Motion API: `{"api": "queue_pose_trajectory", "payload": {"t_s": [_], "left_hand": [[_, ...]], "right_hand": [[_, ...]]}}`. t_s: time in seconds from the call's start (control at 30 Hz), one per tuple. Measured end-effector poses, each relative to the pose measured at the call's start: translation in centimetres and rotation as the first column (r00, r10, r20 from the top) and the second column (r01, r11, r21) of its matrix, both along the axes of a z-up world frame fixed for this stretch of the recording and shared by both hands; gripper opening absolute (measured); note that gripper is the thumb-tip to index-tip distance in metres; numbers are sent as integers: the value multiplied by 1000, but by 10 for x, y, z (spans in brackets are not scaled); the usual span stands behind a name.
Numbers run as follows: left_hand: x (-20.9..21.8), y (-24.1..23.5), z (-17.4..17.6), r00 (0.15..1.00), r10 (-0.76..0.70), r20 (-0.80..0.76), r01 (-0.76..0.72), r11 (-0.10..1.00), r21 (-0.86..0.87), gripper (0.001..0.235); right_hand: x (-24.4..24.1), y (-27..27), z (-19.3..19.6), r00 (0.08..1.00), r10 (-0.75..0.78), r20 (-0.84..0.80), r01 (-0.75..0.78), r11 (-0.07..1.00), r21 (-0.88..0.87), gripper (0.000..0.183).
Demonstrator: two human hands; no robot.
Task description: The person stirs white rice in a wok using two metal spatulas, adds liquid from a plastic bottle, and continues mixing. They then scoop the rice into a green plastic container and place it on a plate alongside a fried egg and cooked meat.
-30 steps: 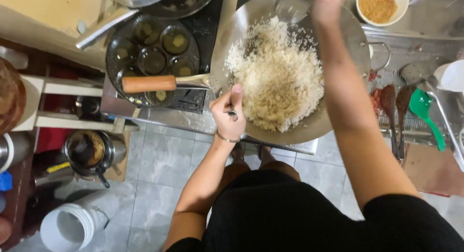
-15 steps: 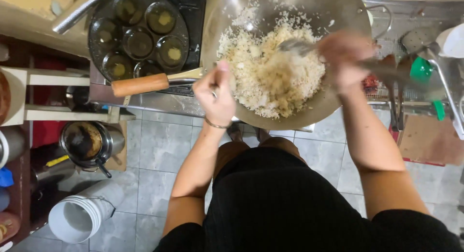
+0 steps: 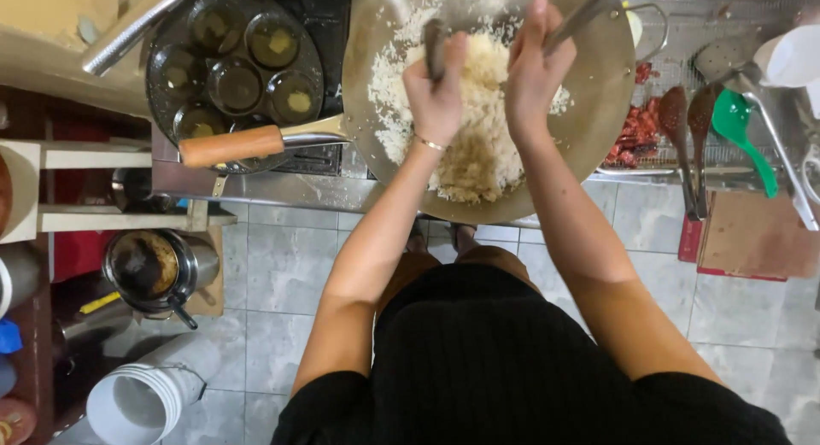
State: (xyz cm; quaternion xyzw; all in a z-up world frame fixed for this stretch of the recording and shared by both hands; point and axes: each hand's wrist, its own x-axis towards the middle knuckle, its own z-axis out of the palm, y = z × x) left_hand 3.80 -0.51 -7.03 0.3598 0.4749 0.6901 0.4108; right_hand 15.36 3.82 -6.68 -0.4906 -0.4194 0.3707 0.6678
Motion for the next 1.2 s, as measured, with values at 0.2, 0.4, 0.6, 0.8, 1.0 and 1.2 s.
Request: {"api": "queue_pose_trajectory", "payload": {"t_s": [0.2, 0.4, 0.6, 0.8, 1.0, 1.2], "left_hand": [[-27, 3, 57, 940, -141, -312, 192, 972, 138, 41], [-62, 40, 20, 835, 43, -549, -36, 999, 23, 58], [-22, 56, -8, 990, 108, -89, -107, 994, 9, 53], [-40, -13, 79, 944, -10, -331, 97, 964, 248, 57], [-57, -20, 26, 930, -7, -367, -58, 985, -164, 51], [-11, -19, 3, 989, 145, -37, -149, 980, -131, 52]], "right_hand": [[50, -1, 49, 877, 115, 466, -205, 968, 147, 51], [85, 93, -49, 989, -66, 133, 19, 945, 328, 11], [3, 41, -29, 968, 189, -164, -163, 974, 158, 38], [83, -9, 28, 896, 108, 431, -78, 993, -87, 36], [106, 14, -2, 982, -172, -73, 181, 971, 157, 42], [31, -17, -7, 974, -1, -228, -25, 994, -108, 39]]}}
